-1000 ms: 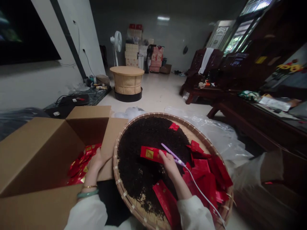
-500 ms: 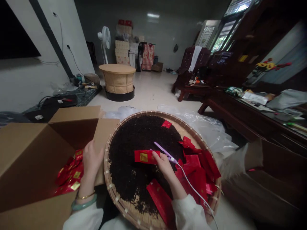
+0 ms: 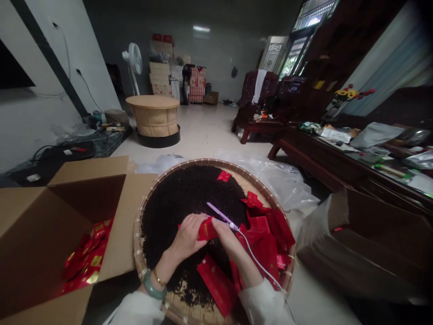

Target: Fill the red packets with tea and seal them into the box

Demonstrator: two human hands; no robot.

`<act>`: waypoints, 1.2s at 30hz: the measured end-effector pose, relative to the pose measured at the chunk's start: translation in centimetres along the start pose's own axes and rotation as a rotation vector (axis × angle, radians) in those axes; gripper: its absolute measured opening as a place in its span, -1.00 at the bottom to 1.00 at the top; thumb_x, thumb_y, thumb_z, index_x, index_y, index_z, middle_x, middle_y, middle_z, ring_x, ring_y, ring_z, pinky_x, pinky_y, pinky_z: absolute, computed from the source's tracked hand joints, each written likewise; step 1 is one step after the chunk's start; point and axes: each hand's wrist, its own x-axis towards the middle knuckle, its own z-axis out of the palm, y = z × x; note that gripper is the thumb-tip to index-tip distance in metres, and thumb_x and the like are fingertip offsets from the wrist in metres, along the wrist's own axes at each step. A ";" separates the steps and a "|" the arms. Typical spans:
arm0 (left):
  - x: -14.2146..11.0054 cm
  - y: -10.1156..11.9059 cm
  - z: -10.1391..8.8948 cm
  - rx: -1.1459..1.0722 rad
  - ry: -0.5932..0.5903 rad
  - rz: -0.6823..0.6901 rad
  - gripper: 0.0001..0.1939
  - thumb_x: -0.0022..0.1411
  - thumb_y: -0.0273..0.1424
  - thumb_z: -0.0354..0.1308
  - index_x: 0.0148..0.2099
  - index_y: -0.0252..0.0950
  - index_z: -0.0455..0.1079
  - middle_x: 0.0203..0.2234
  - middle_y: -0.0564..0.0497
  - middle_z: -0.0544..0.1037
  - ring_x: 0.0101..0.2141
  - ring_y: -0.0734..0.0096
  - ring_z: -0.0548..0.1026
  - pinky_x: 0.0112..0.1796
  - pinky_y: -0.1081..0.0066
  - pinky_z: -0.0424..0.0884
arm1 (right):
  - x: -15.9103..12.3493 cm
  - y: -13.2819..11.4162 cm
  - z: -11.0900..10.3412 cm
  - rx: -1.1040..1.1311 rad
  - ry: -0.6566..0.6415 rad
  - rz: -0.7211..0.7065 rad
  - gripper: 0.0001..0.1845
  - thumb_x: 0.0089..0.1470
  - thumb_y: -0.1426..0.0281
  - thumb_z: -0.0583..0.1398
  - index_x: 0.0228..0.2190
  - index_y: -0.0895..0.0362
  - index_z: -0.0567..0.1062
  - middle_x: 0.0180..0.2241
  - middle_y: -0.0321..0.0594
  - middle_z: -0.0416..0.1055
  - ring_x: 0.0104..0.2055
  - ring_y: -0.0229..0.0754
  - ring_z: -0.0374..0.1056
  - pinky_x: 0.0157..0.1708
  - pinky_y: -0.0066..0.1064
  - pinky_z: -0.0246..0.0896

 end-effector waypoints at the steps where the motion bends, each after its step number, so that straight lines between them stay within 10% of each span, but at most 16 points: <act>1: -0.1 -0.4 0.1 -0.012 0.015 0.004 -0.38 -0.03 -0.51 0.21 0.12 -0.27 0.20 -0.02 -0.18 0.46 0.00 0.07 0.42 0.05 0.00 0.30 | 0.0 -0.1 -0.2 0.005 -0.021 0.011 -0.45 -0.03 -0.07 0.17 -0.23 0.12 0.55 -0.27 -0.15 0.54 -0.19 -0.05 0.43 0.02 -0.12 0.17; 15: -0.7 -3.1 -0.4 -0.029 0.168 -0.093 -0.49 -0.01 -0.52 0.18 0.05 -0.27 0.31 -0.08 -0.15 0.53 -0.10 0.12 0.51 -0.05 0.11 0.43 | 1.4 -2.6 0.1 -0.086 -0.171 0.037 -0.38 0.00 -0.10 0.13 -0.18 0.14 0.55 -0.21 -0.13 0.53 -0.05 0.00 0.39 0.14 -0.11 0.06; 20: -0.4 -4.7 -2.5 -0.092 0.278 -0.367 -0.48 -0.02 -0.48 0.22 0.05 -0.25 0.32 -0.05 -0.09 0.52 -0.09 0.19 0.52 -0.04 0.19 0.46 | 3.8 -2.4 -1.7 -0.022 0.147 -0.100 -0.40 0.08 -0.07 0.05 -0.15 0.16 0.51 -0.24 -0.04 0.55 -0.12 0.00 0.45 0.05 0.02 0.17; 23: -0.2 -6.0 -3.2 -0.121 0.365 -0.484 -0.47 -0.02 -0.37 0.27 0.05 -0.25 0.33 -0.07 -0.07 0.54 -0.14 0.19 0.55 -0.05 0.21 0.47 | 6.3 -0.9 -1.0 -0.434 0.128 -0.176 -0.40 -0.03 0.03 0.20 -0.01 0.09 0.43 0.04 0.00 0.38 0.10 0.06 0.28 0.11 0.03 0.10; 28: -0.7 -6.9 -2.9 -0.178 0.468 -0.525 -0.47 0.03 -0.29 0.26 0.07 -0.28 0.32 -0.03 -0.12 0.52 -0.11 0.19 0.54 -0.06 0.21 0.48 | 9.6 1.0 3.0 -1.237 -0.251 -0.080 0.21 -0.35 0.10 0.42 0.26 0.10 0.02 0.33 0.14 -0.30 0.34 0.32 -0.45 0.20 0.21 -0.30; 36: -1.0 -6.6 -2.7 -0.174 0.462 -0.473 -0.47 0.02 -0.41 0.24 0.09 -0.29 0.29 0.00 -0.14 0.48 -0.05 0.17 0.49 0.00 0.18 0.43 | 5.5 3.7 5.4 -1.552 -0.480 -0.390 0.06 -0.31 -0.04 0.36 0.18 0.06 0.19 0.28 0.17 -0.06 0.29 0.35 -0.17 0.12 0.22 -0.10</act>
